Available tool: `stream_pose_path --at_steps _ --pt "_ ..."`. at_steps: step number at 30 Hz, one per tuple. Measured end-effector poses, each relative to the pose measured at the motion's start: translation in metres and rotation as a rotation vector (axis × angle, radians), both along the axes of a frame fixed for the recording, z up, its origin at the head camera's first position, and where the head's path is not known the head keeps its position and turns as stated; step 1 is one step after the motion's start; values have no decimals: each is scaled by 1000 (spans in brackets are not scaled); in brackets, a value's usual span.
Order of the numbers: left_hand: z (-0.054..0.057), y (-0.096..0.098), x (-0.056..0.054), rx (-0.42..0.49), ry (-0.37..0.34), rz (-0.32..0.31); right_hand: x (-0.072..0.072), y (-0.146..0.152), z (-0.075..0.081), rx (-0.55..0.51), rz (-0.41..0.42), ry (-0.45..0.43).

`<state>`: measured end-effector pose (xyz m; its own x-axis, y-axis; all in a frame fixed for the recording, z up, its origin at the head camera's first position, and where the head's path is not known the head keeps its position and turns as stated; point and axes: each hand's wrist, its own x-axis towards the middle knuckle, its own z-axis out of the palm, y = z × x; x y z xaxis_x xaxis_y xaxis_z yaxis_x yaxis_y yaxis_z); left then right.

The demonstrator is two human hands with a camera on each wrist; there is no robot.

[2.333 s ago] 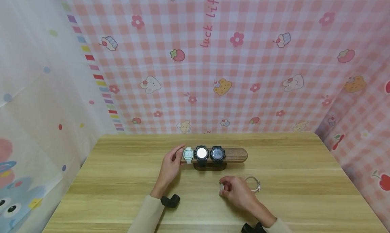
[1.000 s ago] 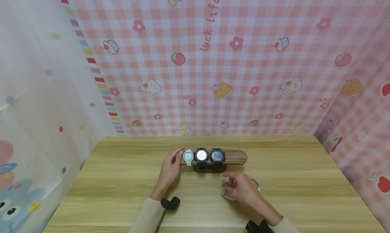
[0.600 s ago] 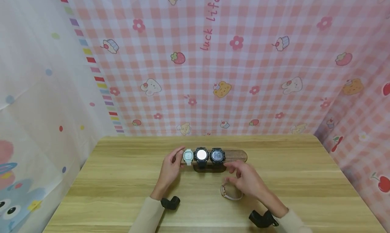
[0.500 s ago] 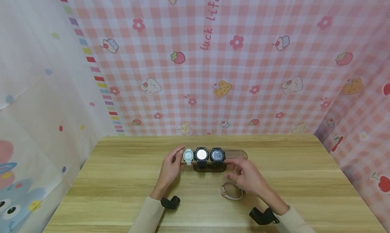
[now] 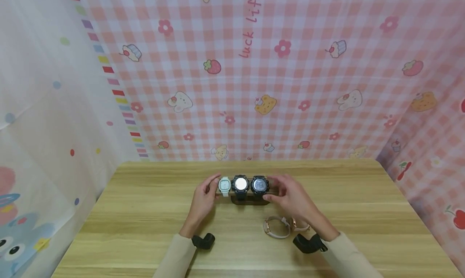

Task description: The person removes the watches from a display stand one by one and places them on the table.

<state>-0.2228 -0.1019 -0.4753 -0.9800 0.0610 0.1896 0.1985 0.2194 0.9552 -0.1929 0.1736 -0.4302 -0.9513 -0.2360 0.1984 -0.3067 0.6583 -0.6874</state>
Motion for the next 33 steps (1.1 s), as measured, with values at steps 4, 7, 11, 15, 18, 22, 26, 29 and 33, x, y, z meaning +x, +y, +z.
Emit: stream_pose_path --at_steps 4,7,11,15,18,22,26,29,33 --pt "2 0 1 -1 -5 -4 -8 -2 -1 13 9 -22" --pt "4 0 1 -4 -5 -6 -14 -2 -2 9 30 -25" --pt "4 1 1 5 -8 -3 -20 -2 -5 -8 40 -50" --pt "5 1 1 3 -13 -3 -24 -2 -7 -33 30 -87" --pt "-1 0 -2 -3 -17 -2 -26 -2 -10 -49 29 -102" --pt "-19 -1 -11 5 -20 10 -28 -2 -10 -53 39 -97" --pt "-31 -4 -17 25 -13 20 -29 -5 -10 -40 57 -87" --pt "-33 -5 -18 24 9 19 -29 -8 -9 -31 47 -96" --pt "-34 -4 -18 13 30 13 -27 -11 -8 -11 13 -113"
